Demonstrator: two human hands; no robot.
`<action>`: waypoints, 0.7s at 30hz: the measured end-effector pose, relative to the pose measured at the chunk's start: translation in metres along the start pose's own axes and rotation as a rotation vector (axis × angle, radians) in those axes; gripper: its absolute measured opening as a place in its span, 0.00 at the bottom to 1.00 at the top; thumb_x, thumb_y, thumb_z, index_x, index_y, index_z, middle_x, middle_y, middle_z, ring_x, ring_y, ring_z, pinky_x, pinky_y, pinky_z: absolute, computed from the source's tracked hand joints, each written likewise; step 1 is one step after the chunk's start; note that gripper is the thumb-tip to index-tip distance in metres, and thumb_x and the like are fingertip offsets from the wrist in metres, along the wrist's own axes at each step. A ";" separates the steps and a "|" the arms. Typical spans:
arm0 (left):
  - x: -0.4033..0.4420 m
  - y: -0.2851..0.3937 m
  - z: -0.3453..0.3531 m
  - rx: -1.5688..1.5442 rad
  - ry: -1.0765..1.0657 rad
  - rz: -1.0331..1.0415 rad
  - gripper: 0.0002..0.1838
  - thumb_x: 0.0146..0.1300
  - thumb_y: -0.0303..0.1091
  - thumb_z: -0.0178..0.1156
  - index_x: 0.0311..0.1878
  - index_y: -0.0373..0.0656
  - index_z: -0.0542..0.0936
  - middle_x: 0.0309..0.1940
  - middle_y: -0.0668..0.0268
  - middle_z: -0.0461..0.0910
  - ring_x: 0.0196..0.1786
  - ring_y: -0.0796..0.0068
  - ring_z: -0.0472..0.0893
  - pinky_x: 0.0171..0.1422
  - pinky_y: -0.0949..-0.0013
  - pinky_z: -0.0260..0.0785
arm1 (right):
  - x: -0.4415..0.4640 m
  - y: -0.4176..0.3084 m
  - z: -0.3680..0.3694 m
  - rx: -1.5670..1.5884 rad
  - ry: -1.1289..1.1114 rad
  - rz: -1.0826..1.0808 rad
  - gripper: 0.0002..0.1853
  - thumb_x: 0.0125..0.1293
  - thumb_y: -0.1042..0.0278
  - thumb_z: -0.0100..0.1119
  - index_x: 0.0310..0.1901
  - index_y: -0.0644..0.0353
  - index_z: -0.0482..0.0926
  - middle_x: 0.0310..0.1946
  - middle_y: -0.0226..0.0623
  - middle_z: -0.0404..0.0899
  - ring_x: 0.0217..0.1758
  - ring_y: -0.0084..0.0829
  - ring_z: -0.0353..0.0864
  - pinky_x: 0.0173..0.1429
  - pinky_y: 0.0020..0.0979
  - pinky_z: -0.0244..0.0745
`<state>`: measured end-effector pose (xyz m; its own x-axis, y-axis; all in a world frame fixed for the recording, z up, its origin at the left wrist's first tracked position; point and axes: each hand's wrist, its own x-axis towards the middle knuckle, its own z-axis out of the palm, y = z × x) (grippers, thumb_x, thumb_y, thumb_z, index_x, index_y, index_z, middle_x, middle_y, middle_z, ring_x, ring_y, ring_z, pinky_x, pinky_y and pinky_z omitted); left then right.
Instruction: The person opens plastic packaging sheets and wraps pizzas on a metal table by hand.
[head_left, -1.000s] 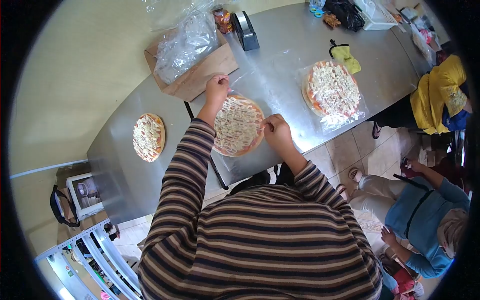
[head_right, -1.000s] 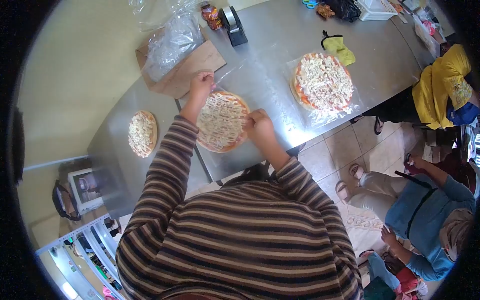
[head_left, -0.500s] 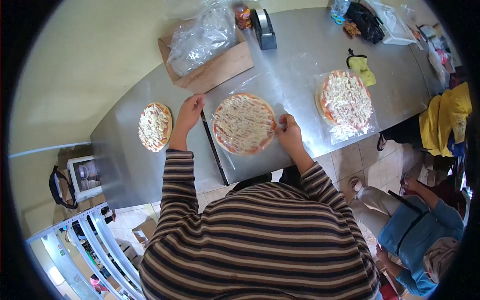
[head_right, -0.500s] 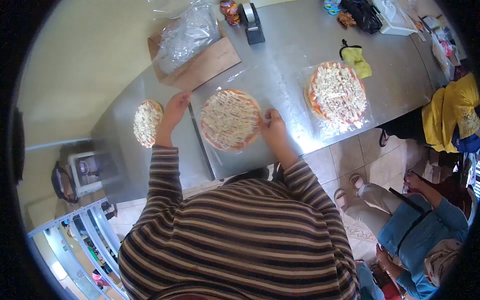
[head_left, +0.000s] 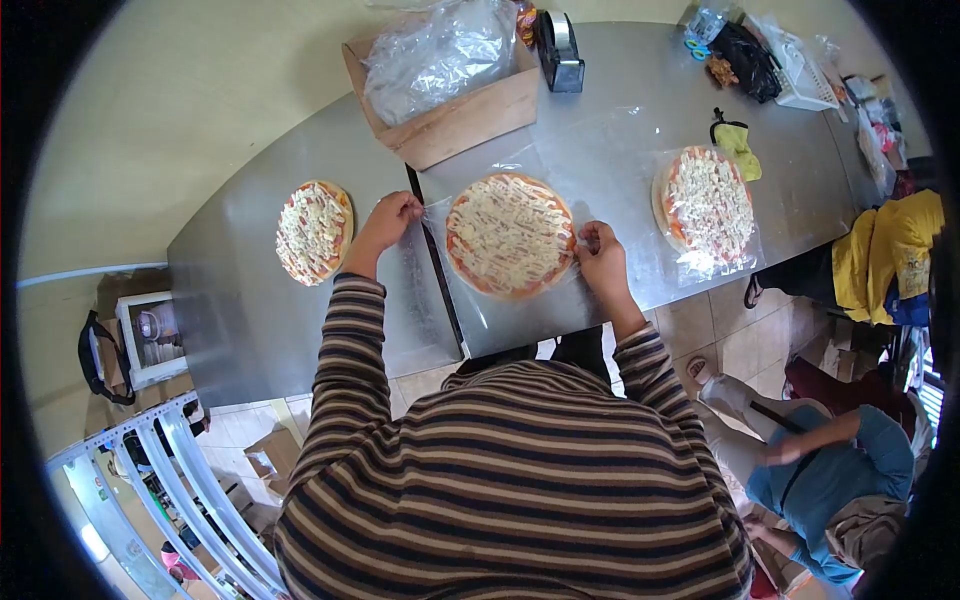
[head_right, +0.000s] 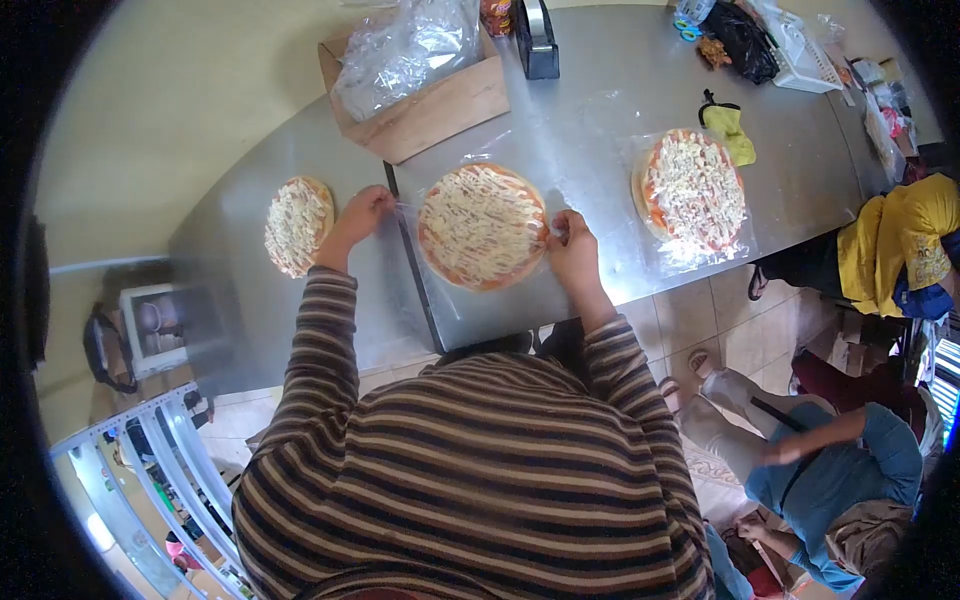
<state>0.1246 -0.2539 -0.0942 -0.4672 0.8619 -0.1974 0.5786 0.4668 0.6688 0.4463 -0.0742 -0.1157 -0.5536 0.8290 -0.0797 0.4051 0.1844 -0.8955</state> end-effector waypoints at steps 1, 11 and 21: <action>0.002 0.001 -0.001 0.052 0.003 0.012 0.04 0.56 0.26 0.54 0.33 0.38 0.77 0.30 0.56 0.78 0.37 0.61 0.78 0.45 0.64 0.69 | 0.000 -0.001 0.000 -0.003 0.005 -0.007 0.16 0.49 0.80 0.59 0.42 0.66 0.71 0.33 0.41 0.77 0.27 0.29 0.77 0.34 0.27 0.72; -0.006 0.018 0.037 0.335 0.470 -0.047 0.12 0.57 0.34 0.55 0.45 0.47 0.74 0.44 0.61 0.75 0.47 0.60 0.74 0.51 0.51 0.62 | -0.004 0.010 0.005 -0.035 0.123 0.035 0.13 0.53 0.80 0.56 0.42 0.67 0.71 0.32 0.39 0.77 0.33 0.27 0.78 0.39 0.26 0.73; -0.046 0.113 0.097 0.451 0.272 0.393 0.31 0.57 0.50 0.52 0.59 0.41 0.66 0.62 0.50 0.60 0.65 0.52 0.57 0.62 0.36 0.43 | -0.006 0.017 0.012 -0.164 0.385 -0.052 0.12 0.53 0.80 0.54 0.41 0.66 0.71 0.31 0.44 0.74 0.33 0.37 0.76 0.39 0.33 0.72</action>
<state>0.2762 -0.2218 -0.0795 -0.2821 0.9317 0.2286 0.9365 0.2158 0.2763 0.4479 -0.0824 -0.1353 -0.2764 0.9474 0.1614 0.5114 0.2872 -0.8099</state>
